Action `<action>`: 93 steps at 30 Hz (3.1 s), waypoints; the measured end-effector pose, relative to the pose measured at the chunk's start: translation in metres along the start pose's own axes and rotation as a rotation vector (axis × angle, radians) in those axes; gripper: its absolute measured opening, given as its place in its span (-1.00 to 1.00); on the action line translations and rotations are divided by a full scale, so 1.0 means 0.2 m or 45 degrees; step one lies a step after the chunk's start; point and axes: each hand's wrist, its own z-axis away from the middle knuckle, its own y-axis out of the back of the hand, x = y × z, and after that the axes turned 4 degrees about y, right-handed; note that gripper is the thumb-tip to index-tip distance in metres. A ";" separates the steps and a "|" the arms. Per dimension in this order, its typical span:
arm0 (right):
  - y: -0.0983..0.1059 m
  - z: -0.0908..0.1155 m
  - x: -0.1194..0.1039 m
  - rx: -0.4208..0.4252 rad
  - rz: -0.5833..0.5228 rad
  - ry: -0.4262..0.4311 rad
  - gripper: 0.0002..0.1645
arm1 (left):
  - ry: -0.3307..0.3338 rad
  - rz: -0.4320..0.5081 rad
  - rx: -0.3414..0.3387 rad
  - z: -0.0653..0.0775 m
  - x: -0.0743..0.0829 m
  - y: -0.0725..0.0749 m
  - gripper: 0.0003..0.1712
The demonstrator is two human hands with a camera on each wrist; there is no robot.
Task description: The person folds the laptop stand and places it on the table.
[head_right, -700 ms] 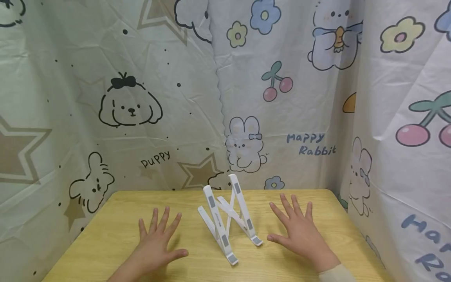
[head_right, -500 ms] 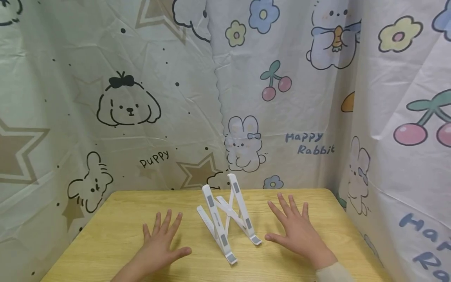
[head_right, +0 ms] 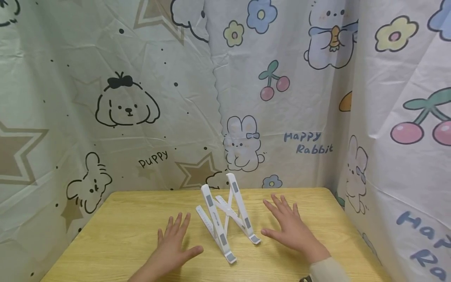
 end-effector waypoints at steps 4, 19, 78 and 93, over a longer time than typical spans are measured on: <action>-0.03 -0.02 0.00 0.013 -0.068 -0.009 0.05 | 0.032 0.082 0.040 0.01 0.05 -0.02 0.33; -0.08 -0.08 -0.02 -0.033 -0.375 -0.145 -0.05 | 0.146 0.476 0.051 0.01 0.21 -0.08 0.20; -0.24 -0.36 0.05 -0.369 -1.273 -0.299 -0.49 | 0.372 1.448 0.103 -0.13 0.35 -0.33 -0.67; -0.25 -0.29 0.03 -0.375 -1.337 -0.273 -0.56 | 0.372 1.419 0.106 -0.16 0.32 -0.31 -0.69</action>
